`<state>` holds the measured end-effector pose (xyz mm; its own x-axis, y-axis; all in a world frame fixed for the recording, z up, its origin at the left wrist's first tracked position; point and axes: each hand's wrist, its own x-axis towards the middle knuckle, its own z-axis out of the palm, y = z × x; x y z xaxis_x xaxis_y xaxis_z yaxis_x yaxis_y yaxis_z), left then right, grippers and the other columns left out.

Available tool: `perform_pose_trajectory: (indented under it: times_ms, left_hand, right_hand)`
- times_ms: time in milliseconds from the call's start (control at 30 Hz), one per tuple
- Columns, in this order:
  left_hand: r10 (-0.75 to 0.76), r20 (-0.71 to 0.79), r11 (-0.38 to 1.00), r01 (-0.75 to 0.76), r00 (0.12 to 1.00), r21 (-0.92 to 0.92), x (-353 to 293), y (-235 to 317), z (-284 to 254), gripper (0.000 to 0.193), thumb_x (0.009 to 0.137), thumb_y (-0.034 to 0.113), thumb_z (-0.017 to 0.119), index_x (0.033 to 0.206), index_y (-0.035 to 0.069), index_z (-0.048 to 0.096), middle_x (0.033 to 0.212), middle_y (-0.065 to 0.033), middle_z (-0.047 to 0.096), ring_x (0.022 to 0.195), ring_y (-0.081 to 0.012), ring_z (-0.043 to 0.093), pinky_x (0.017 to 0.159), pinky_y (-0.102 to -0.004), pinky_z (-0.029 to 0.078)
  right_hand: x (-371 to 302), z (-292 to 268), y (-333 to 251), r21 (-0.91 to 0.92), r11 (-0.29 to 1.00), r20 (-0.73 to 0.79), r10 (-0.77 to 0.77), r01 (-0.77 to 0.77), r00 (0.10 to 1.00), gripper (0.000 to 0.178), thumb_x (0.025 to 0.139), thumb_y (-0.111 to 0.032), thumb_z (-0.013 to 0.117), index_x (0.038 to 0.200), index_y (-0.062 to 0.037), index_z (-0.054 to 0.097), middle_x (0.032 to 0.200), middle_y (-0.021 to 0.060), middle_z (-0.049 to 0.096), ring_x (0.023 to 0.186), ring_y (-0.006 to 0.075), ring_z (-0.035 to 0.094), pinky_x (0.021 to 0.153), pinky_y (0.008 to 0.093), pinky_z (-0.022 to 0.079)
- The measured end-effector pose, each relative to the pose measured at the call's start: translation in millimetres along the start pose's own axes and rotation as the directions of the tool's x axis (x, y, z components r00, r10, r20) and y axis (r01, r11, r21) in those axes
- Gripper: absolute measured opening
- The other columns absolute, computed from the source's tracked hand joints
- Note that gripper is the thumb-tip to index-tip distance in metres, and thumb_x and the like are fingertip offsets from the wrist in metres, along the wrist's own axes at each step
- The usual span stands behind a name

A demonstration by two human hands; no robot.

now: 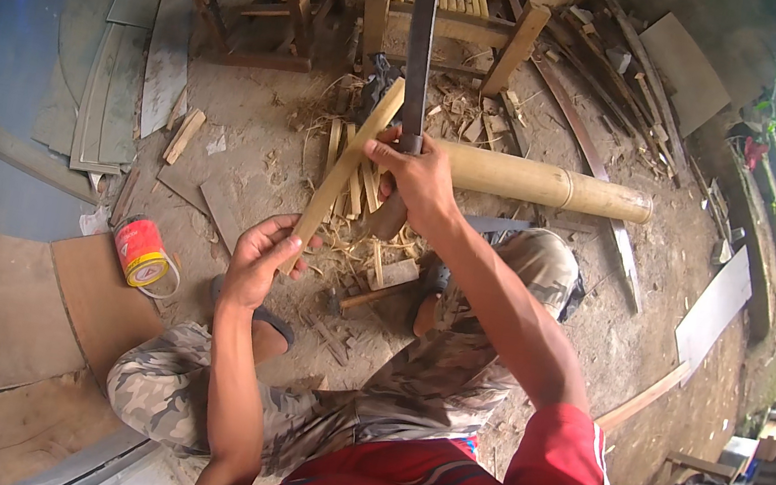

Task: The person sits on the floor and uses a machete to shave and shape a thin bamboo stick. They repeatedly scrape the surface to smooth and thin the piece, then place it on a nearby bamboo stool.

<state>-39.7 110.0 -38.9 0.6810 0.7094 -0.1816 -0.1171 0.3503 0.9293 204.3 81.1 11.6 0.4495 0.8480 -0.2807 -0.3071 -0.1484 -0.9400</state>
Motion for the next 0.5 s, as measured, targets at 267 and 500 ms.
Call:
perform_pose_trajectory:
  times_ms: [267, 500]
  left_hand:
    - [-0.201, 0.083, 0.976, 0.207, 0.976, -0.072, -13, 22, 32, 0.032, 0.101, 0.021, 0.04, 0.121, 0.0, 0.055, 0.074, -0.0002, 0.052, 0.05, -0.0048, 0.043, 0.043, -0.0201, 0.037]
    - [-0.188, 0.024, 0.942, 0.187, 0.982, -0.278, -24, 38, 44, 0.032, 0.103, 0.021, 0.037, 0.121, 0.001, 0.054, 0.066, -0.0006, 0.045, 0.041, -0.0047, 0.034, 0.038, -0.0205, 0.033]
  right_hand:
    - [-9, 2, 9, 0.12, 0.993, 0.021, -0.022, 0.019, 1.0, 0.022, 0.086, -0.014, 0.075, 0.091, -0.0049, 0.056, 0.073, 0.0029, 0.056, 0.048, 0.0108, 0.05, 0.045, 0.0278, 0.042]
    - [-9, -4, 14, -0.281, 0.952, 0.048, -0.115, 0.124, 0.992, 0.028, 0.091, -0.029, 0.069, 0.083, -0.0044, 0.059, 0.061, -0.0006, 0.054, 0.046, 0.0079, 0.046, 0.044, 0.0269, 0.037]
